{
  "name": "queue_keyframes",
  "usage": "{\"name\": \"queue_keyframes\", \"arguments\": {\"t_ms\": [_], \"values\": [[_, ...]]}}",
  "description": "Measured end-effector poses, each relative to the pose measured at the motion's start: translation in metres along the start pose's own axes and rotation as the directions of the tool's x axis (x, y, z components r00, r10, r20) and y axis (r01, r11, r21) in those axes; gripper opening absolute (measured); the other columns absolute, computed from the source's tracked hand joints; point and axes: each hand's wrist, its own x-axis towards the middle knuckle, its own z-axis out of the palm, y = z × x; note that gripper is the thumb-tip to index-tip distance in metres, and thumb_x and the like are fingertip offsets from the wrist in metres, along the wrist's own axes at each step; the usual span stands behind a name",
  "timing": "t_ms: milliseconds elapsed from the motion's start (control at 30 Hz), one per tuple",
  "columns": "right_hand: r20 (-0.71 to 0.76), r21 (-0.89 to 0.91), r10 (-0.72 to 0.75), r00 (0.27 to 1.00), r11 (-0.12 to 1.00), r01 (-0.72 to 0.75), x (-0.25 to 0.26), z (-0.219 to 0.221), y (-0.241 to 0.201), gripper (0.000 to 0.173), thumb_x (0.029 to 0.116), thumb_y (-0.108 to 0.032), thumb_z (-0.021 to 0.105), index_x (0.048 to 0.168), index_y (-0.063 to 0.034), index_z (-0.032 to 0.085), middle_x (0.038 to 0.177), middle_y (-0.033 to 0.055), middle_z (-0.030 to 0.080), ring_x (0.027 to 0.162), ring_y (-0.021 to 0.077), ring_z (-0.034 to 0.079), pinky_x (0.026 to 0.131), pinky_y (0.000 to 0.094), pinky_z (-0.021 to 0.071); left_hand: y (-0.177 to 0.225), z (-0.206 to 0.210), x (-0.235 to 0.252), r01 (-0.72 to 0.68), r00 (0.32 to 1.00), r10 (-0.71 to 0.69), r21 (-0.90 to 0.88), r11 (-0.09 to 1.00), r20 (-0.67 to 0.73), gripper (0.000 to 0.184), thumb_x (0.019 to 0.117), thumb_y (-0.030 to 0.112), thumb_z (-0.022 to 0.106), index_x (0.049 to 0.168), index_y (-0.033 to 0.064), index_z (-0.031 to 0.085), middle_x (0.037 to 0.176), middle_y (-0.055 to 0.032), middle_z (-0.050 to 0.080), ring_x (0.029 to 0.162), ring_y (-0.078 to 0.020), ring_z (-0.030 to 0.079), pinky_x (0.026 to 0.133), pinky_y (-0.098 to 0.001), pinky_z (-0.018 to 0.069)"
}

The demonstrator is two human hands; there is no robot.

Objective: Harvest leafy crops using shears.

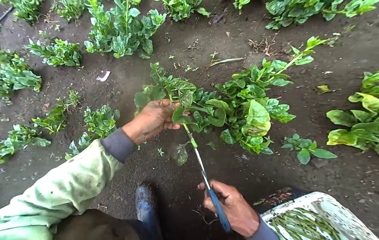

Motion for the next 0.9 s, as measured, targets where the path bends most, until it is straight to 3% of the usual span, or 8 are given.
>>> {"name": "queue_keyframes", "arguments": {"t_ms": [100, 233, 433, 633, 700, 900], "values": [[0.056, 0.011, 0.012, 0.998, 1.000, -0.013, -0.002, 0.002, -0.003, 0.054, 0.0884, -0.056, 0.072, 0.115, -0.0084, 0.072, 0.079, -0.0046, 0.070, 0.061, -0.0001, 0.061, 0.053, 0.0190, 0.0516, 0.000, 0.003, 0.000, 0.004, 1.000, -0.004, 0.000, 1.000, -0.005, 0.018, 0.1089, 0.017, 0.047, 0.113, 0.0061, 0.061, 0.093, -0.0077, 0.070, 0.068, -0.0115, 0.069, 0.060, -0.0249, 0.0600], [0.027, 0.032, -0.034, 0.999, 0.999, 0.033, 0.006, 0.002, -0.013, 0.051, 0.0917, -0.054, 0.070, 0.115, -0.0080, 0.071, 0.078, -0.0044, 0.070, 0.060, 0.0004, 0.061, 0.053, 0.0190, 0.0516, 0.003, 0.006, -0.004, -0.013, 1.000, 0.013, 0.013, 1.000, 0.009, 0.016, 0.1084, 0.018, 0.049, 0.112, 0.0069, 0.060, 0.093, -0.0067, 0.069, 0.071, -0.0117, 0.069, 0.063, -0.0258, 0.0605], [-0.025, 0.032, -0.098, 0.995, 0.995, 0.099, 0.007, 0.002, -0.013, 0.032, 0.0940, -0.041, 0.073, 0.095, -0.0085, 0.075, 0.074, -0.0029, 0.071, 0.062, 0.0038, 0.067, 0.057, 0.0220, 0.0584, 0.006, 0.004, -0.009, -0.050, 0.997, 0.050, 0.002, 0.999, 0.051, 0.018, 0.1083, 0.019, 0.049, 0.112, 0.0071, 0.062, 0.093, -0.0068, 0.070, 0.073, -0.0113, 0.069, 0.064, -0.0246, 0.0597], [-0.040, -0.035, -0.088, 0.995, 0.996, 0.087, -0.002, -0.011, -0.004, 0.046, 0.0897, -0.051, 0.073, 0.110, -0.0095, 0.073, 0.076, -0.0059, 0.069, 0.061, -0.0015, 0.060, 0.054, 0.0171, 0.0505, 0.007, -0.003, -0.010, -0.061, 0.979, 0.077, -0.088, 0.994, 0.187, 0.021, 0.1078, 0.016, 0.046, 0.110, 0.0098, 0.066, 0.092, -0.0047, 0.070, 0.078, -0.0097, 0.068, 0.067, -0.0229, 0.0595], [-0.082, -0.088, -0.135, 0.987, 0.988, 0.128, 0.002, -0.012, -0.007, 0.048, 0.0885, -0.054, 0.073, 0.108, -0.0095, 0.073, 0.074, -0.0064, 0.067, 0.060, -0.0030, 0.057, 0.052, 0.0159, 0.0484, 0.006, -0.001, -0.012, -0.048, 0.969, 0.067, -0.083, 0.995, 0.238, 0.022, 0.1070, 0.016, 0.046, 0.106, 0.0109, 0.068, 0.092, -0.0041, 0.072, 0.078, -0.0081, 0.069, 0.069, -0.0218, 0.0594], [-0.147, -0.165, -0.239, 0.960, 0.963, 0.214, 0.018, -0.011, -0.026, 0.046, 0.0897, -0.052, 0.074, 0.104, -0.0083, 0.074, 0.073, -0.0048, 0.066, 0.059, -0.0027, 0.056, 0.052, 0.0154, 0.0476, 0.006, 0.007, -0.012, -0.054, 0.935, 0.090, -0.112, 0.992, 0.342, 0.023, 0.1060, 0.014, 0.046, 0.110, 0.0088, 0.068, 0.092, -0.0059, 0.072, 0.078, -0.0086, 0.070, 0.072, -0.0234, 0.0611]]}}
